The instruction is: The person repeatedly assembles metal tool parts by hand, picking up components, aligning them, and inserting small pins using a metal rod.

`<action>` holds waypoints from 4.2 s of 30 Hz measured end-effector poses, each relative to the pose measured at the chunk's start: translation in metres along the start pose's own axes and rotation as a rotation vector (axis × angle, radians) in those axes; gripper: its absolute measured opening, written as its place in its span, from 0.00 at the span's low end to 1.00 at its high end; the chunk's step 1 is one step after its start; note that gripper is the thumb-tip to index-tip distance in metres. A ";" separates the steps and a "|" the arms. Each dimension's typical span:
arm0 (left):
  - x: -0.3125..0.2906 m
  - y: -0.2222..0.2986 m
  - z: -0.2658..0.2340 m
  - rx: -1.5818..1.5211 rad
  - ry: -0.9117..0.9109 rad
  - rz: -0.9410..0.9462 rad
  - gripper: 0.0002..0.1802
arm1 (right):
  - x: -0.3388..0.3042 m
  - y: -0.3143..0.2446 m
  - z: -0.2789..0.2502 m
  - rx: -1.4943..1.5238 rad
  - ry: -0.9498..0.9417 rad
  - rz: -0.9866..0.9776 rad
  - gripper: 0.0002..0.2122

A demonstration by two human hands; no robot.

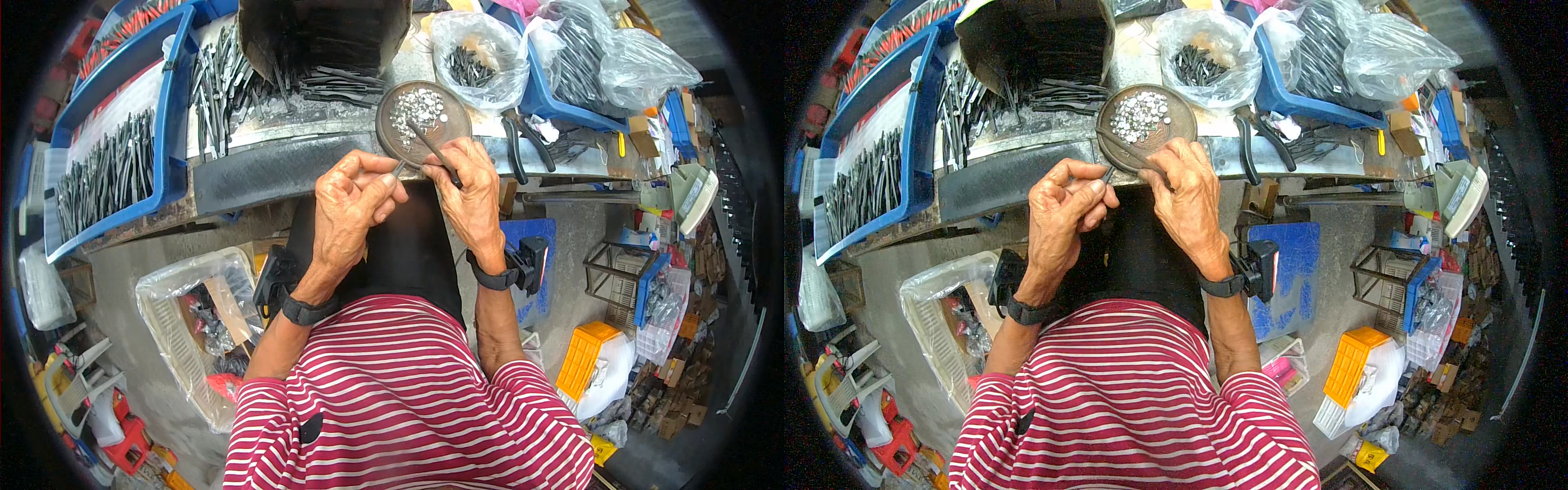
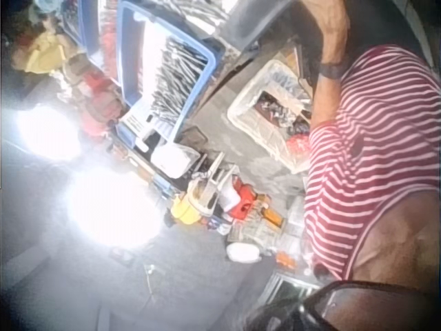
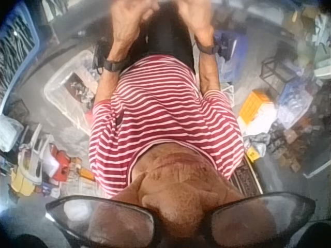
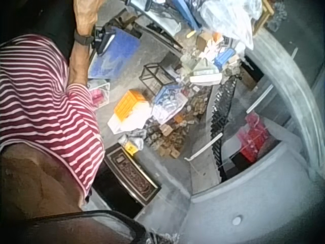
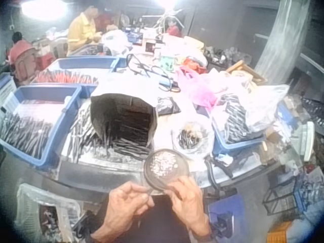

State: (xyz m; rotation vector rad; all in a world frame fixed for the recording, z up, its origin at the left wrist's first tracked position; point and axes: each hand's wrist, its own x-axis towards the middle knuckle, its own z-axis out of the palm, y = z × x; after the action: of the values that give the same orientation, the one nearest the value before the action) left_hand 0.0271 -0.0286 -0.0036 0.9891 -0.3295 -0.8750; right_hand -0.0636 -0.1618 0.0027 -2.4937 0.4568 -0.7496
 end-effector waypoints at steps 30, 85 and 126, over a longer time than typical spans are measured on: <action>-0.001 0.004 0.001 -0.112 -0.012 -0.034 0.09 | -0.005 -0.033 0.007 0.593 0.112 0.283 0.08; 0.012 0.005 0.020 -0.011 0.072 0.161 0.10 | 0.014 -0.036 0.015 0.760 0.239 0.387 0.10; -0.072 -0.090 0.053 1.417 -1.159 0.140 0.07 | -0.004 -0.084 0.090 0.843 -1.205 -0.269 0.12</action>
State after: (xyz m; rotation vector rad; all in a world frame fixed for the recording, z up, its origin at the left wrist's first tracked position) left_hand -0.0941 -0.0271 -0.0408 1.5663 -2.1900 -0.9672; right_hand 0.0004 -0.0586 -0.0193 -1.7394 -0.5341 0.4778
